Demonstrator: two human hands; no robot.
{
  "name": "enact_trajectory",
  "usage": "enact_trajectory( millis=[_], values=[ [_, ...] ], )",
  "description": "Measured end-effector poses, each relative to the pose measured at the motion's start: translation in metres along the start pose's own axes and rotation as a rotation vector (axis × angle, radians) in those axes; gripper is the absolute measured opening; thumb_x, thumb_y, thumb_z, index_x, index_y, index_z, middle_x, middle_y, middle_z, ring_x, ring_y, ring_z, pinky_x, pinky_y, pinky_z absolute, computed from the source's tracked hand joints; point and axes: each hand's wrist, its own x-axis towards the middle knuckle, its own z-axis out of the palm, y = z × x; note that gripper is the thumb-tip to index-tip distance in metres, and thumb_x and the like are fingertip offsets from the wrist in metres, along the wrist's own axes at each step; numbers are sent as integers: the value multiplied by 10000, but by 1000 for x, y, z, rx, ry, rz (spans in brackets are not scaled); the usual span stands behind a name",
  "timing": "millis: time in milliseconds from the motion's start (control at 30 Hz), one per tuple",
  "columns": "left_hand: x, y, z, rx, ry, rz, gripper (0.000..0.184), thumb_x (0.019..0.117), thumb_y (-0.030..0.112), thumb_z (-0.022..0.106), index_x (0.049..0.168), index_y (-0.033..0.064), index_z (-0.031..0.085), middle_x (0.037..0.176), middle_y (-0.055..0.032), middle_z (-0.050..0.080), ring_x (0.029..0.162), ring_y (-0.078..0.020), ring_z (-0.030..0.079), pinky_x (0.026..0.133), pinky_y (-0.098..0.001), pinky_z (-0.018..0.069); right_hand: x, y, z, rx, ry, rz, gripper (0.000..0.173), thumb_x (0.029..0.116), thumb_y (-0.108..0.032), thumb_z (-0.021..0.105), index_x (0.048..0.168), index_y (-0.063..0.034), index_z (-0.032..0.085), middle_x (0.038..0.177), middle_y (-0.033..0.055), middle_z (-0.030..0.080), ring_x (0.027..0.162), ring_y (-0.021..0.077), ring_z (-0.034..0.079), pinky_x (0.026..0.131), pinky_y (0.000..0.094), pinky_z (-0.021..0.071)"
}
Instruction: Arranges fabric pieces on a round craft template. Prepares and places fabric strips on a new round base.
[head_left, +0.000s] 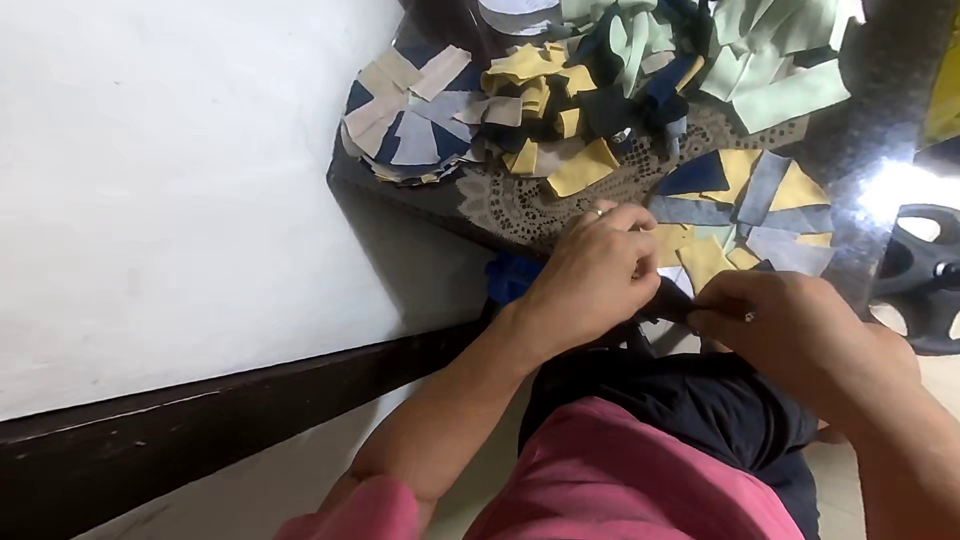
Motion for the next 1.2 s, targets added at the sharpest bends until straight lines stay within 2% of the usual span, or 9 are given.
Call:
enact_trajectory(
  millis=[67,133,267,333,467,633,867,1000,1200],
  values=[
    [-9,1,-7,10,-92,-13,142,893,212,698,787,124,734,1347,-87,644,1337,-312,513,1042,-533,429,1,0,-1,1,-63,26,67,923,-193,756,868,-155,753,732,6,674,690,165,638,624,455,511],
    [-10,1,-8,63,-129,-44,141,904,216,699,804,131,751,1386,-82,624,1364,-315,488,1055,-546,413,5,1,-1,-49,-60,44,79,927,-190,758,859,-151,756,730,24,670,697,203,638,619,491,503],
    [1,2,3,131,-28,-37,132,924,190,688,832,113,743,1362,-106,632,1328,-348,517,1009,-553,448,10,3,6,-188,96,-4,65,905,-118,763,866,-76,731,822,117,665,778,338,668,629,584,513],
    [7,3,7,128,48,-15,106,921,168,702,855,96,744,1319,-125,651,1290,-361,548,995,-537,473,11,4,7,-209,140,-3,53,898,-100,762,889,-56,733,849,141,667,792,365,672,629,598,517],
    [15,3,15,105,146,10,82,908,115,705,849,69,737,1249,-134,680,1244,-342,591,999,-497,493,13,2,7,-198,165,33,52,909,-88,748,891,-45,726,835,151,692,786,374,685,637,603,520],
    [20,0,21,71,152,-8,100,921,129,692,862,64,739,1198,-113,704,1226,-319,609,987,-481,496,15,3,5,-203,163,37,71,927,-93,724,875,-48,708,749,149,667,718,366,671,599,589,506],
    [20,1,17,70,113,-8,90,913,108,701,839,64,728,1224,-113,691,1228,-327,598,989,-497,493,19,2,2,-203,141,73,89,945,-107,714,874,-53,716,741,140,670,711,351,668,599,570,506],
    [20,1,12,46,63,-21,97,916,94,685,842,51,731,1251,-119,687,1245,-316,594,1004,-489,487,20,2,2,-210,146,52,87,944,-108,711,878,-51,713,747,159,667,720,382,669,601,609,501],
    [19,1,11,66,63,-6,98,911,82,687,824,52,723,1248,-119,683,1236,-317,595,1003,-491,490,21,0,1,-224,140,70,110,949,-126,713,869,-51,705,728,154,658,705,378,661,587,594,492]
  ],
)
